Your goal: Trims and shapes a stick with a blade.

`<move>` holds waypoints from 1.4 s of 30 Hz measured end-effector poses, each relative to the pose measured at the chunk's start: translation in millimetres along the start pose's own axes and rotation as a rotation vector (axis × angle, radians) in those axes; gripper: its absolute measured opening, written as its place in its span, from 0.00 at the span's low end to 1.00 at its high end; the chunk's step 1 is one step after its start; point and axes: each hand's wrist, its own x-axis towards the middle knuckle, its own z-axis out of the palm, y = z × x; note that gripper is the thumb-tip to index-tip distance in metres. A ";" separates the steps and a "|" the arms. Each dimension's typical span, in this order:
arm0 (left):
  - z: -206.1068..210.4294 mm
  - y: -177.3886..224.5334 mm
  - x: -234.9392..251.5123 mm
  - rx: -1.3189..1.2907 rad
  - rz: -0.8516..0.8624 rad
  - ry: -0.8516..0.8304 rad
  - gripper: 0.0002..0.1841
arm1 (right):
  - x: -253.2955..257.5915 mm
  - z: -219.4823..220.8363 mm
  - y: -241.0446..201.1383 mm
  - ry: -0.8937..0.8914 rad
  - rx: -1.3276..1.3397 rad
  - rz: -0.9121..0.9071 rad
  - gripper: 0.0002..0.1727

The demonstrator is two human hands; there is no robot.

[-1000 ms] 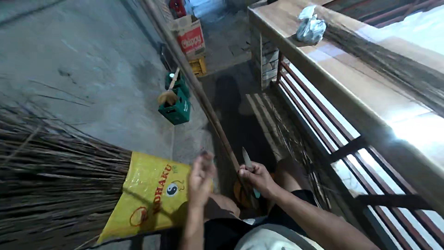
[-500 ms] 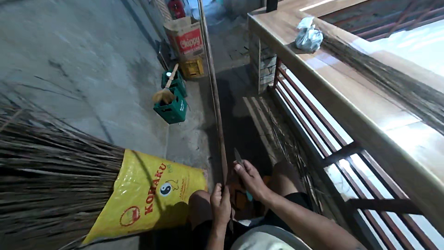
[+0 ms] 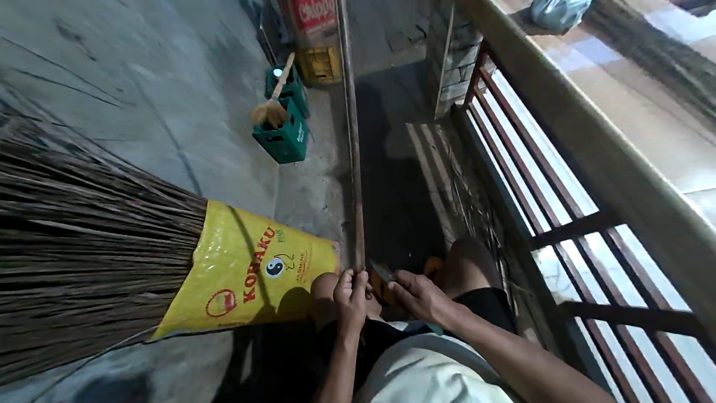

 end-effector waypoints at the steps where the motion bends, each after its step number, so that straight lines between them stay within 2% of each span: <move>1: 0.0 -1.4 -0.5 -0.002 0.017 0.004 0.08 | 0.4 -0.1 -0.3 -0.020 0.001 0.000 0.20; 13: -3.9 -3.7 -6.2 0.036 0.074 0.015 0.06 | 3.9 1.4 2.7 -0.115 0.057 0.038 0.19; 18: -5.8 -15.3 -7.7 0.167 0.257 0.058 0.07 | 1.2 1.9 4.1 -0.132 0.258 0.062 0.15; 22: -7.1 -19.5 -9.3 0.252 0.334 0.102 0.08 | 0.6 4.5 -2.2 -0.139 0.389 0.121 0.14; 27: -12.1 -16.3 -10.2 0.349 0.333 0.126 0.09 | 12.8 10.0 -9.2 -0.132 0.394 0.139 0.19; 35: -29.8 -19.8 -6.6 0.384 0.406 0.218 0.09 | 34.6 18.9 -24.5 -0.210 0.413 0.132 0.18; 40: -29.5 -17.1 -12.4 0.371 0.369 0.178 0.08 | 48.1 23.6 -29.6 -0.199 0.168 0.090 0.19; 42: -25.7 -15.4 -18.8 0.332 0.307 0.133 0.08 | 53.0 24.4 -29.2 -0.203 0.174 0.088 0.16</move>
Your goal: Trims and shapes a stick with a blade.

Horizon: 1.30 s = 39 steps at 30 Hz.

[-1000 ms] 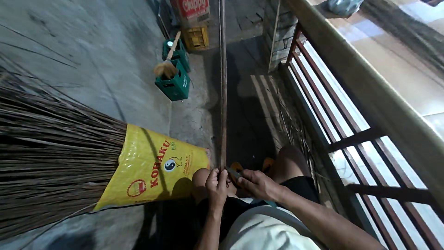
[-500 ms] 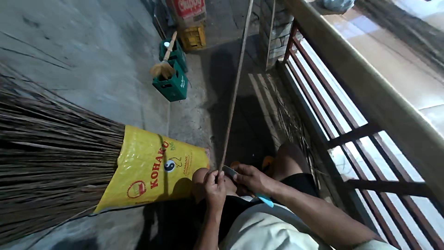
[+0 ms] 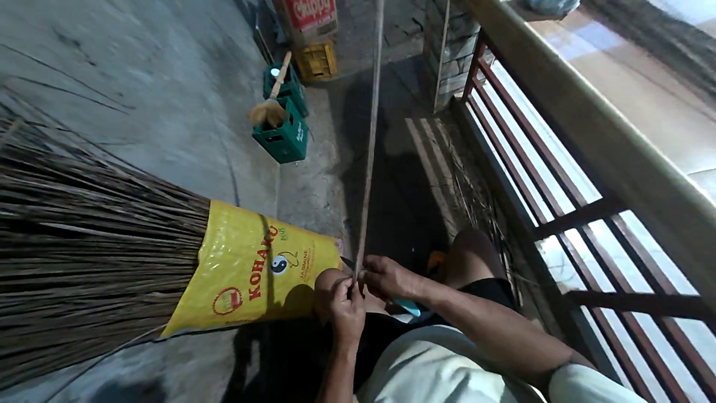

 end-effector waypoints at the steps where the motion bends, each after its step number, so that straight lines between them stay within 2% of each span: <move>1: 0.0 0.6 -0.6 -0.007 -0.012 -0.005 0.08 | 0.8 -0.2 0.5 -0.005 0.025 0.003 0.16; 10: -12.8 8.0 -9.1 -0.040 -0.069 -0.034 0.08 | -8.4 -0.3 -1.4 -0.017 -0.057 -0.031 0.16; 16: -29.2 -2.1 -22.8 0.018 -0.074 -0.074 0.09 | -9.6 -22.3 -8.7 0.119 -0.026 -0.090 0.17; 21: -42.9 -18.4 -42.5 0.100 -0.029 -0.058 0.11 | -10.0 -45.8 -17.0 0.179 0.133 -0.070 0.16; 25: -54.1 -40.8 -65.2 0.202 -0.064 -0.098 0.10 | 1.1 -71.4 -19.0 0.354 0.223 -0.037 0.17; 28: -67.1 -69.6 -81.1 0.260 -0.104 -0.139 0.09 | 8.2 -78.0 -8.7 0.423 0.195 -0.050 0.16; 30: -77.2 -78.3 -82.4 0.279 -0.220 -0.222 0.10 | 11.1 -65.6 0.7 0.416 0.090 -0.073 0.18; 32: -81.7 -67.5 -69.0 0.265 -0.334 -0.319 0.17 | 10.8 -50.1 4.3 0.402 0.032 -0.106 0.19; 34: -76.0 -43.2 -47.3 0.219 -0.351 -0.343 0.28 | 9.1 -32.2 2.4 0.386 0.052 -0.135 0.19; 35: -70.3 -30.6 -35.6 0.192 -0.324 -0.330 0.29 | 8.2 -21.7 1.6 0.360 0.071 -0.143 0.20; 39: -48.2 -0.3 -6.9 0.039 -0.337 -0.318 0.15 | 4.2 8.5 2.0 0.228 0.091 -0.143 0.21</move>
